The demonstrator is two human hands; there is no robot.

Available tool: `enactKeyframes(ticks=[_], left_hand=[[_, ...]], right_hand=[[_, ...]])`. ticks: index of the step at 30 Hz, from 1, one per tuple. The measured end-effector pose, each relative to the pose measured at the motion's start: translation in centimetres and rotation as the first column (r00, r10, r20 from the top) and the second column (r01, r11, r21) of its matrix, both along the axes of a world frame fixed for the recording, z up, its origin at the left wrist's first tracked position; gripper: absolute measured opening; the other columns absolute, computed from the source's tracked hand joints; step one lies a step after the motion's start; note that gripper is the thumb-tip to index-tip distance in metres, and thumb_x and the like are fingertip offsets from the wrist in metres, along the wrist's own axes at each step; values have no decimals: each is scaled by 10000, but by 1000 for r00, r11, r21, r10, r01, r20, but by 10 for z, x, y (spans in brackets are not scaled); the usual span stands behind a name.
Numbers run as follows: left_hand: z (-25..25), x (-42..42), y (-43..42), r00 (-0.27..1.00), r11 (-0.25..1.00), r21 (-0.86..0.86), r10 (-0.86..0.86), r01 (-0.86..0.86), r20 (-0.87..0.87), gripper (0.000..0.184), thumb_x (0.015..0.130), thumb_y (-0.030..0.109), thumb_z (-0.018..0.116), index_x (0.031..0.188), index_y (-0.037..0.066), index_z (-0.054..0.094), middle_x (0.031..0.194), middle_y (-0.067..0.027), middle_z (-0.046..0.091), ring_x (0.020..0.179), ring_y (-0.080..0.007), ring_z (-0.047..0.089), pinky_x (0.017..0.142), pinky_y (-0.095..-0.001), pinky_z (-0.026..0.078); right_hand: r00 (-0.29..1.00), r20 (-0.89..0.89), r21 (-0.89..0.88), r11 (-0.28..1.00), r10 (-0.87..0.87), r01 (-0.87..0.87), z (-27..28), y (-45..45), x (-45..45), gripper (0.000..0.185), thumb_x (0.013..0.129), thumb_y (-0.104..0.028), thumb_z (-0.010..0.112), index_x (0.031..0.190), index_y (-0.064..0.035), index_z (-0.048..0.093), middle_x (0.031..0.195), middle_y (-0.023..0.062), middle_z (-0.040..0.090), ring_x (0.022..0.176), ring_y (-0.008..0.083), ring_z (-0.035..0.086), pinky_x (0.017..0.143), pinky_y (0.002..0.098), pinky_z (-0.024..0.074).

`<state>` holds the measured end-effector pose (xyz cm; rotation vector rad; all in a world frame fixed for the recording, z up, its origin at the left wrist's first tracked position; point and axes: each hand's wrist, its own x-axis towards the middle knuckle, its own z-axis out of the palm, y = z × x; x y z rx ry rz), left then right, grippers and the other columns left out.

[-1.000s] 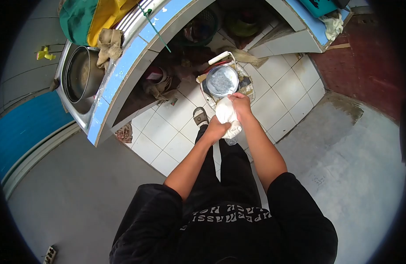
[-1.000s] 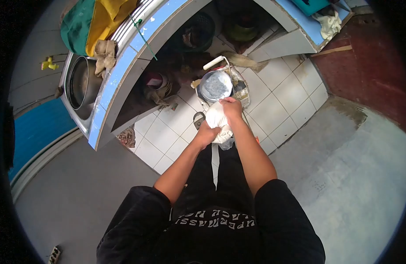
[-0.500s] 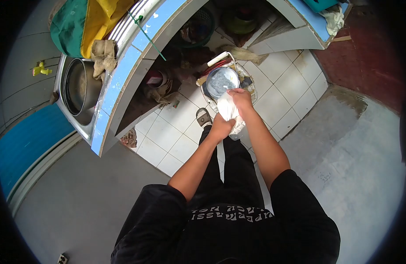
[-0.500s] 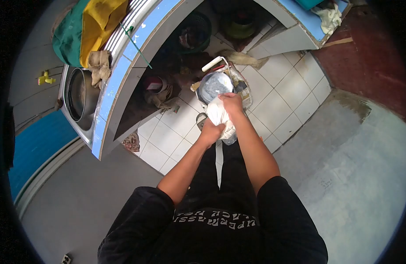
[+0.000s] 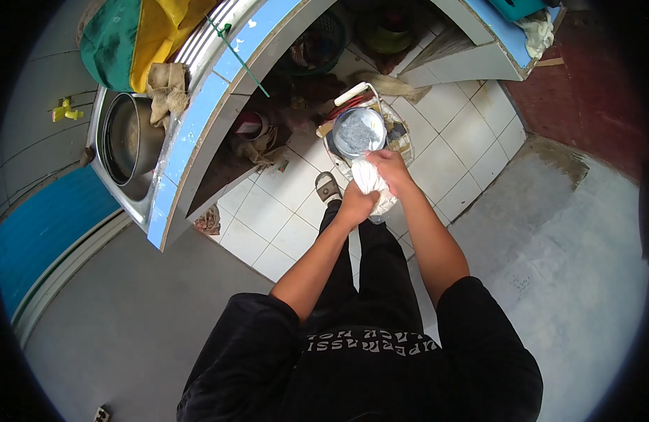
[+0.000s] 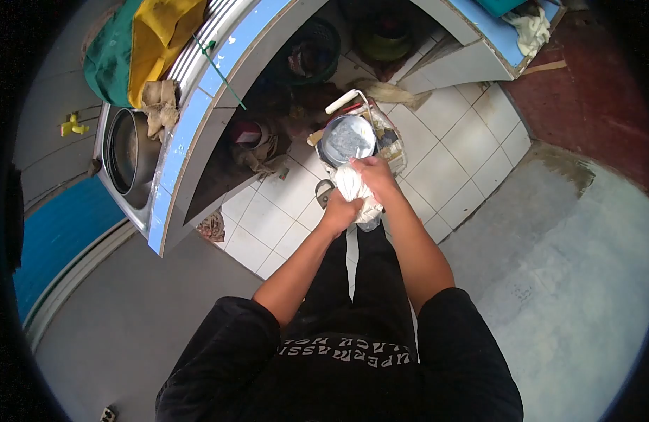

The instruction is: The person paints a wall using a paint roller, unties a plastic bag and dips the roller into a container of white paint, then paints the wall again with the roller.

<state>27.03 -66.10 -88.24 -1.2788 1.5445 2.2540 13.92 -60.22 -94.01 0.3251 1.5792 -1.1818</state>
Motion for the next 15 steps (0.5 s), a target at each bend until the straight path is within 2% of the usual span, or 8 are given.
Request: enactKeyframes(ticks=[2,5,7,9,15], left_hand=[[-7,3,4,1000,1000,2,20,-20,-24,429,836,-26,613,1265,-42,609,1151,-116,704,1032,-218,673,919,-346,518],[-13,8,7,998,999,-5,47,-47,-48,414,828,-18,614,1242,-43,616,1125,-129,711,1034,-234,675,927,-354,514],[-11,9,7,998,999,-13,53,-53,-46,402,829,-18,612,1230,-42,622,1110,-127,713,1028,-232,676,923,-354,515],[-7,8,5,998,999,10,53,-53,-39,395,866,-33,587,1260,-29,615,1150,-95,699,1032,-197,671,908,-342,518],[-7,8,-1,999,998,52,31,-33,28,361,889,-20,589,1248,-31,626,1127,-99,704,1003,-205,680,874,-341,529]], right_hand=[[1000,18,-13,1000,23,-23,-1,2,3,348,943,-269,750,1062,54,697,874,72,703,720,136,633,654,304,520],[999,29,0,1000,-31,31,6,-1,6,258,984,-229,700,1034,23,710,882,51,706,761,121,652,687,297,531],[998,-20,-37,997,-65,64,-3,0,10,343,937,-290,755,1045,30,699,836,35,684,691,103,586,621,277,472],[998,-44,-15,999,-43,43,-1,-4,9,340,934,-291,756,1031,31,703,837,39,689,696,109,591,630,282,476],[994,-105,43,999,3,1,8,-16,9,314,927,-276,758,972,32,718,844,56,702,705,131,612,652,307,494]])
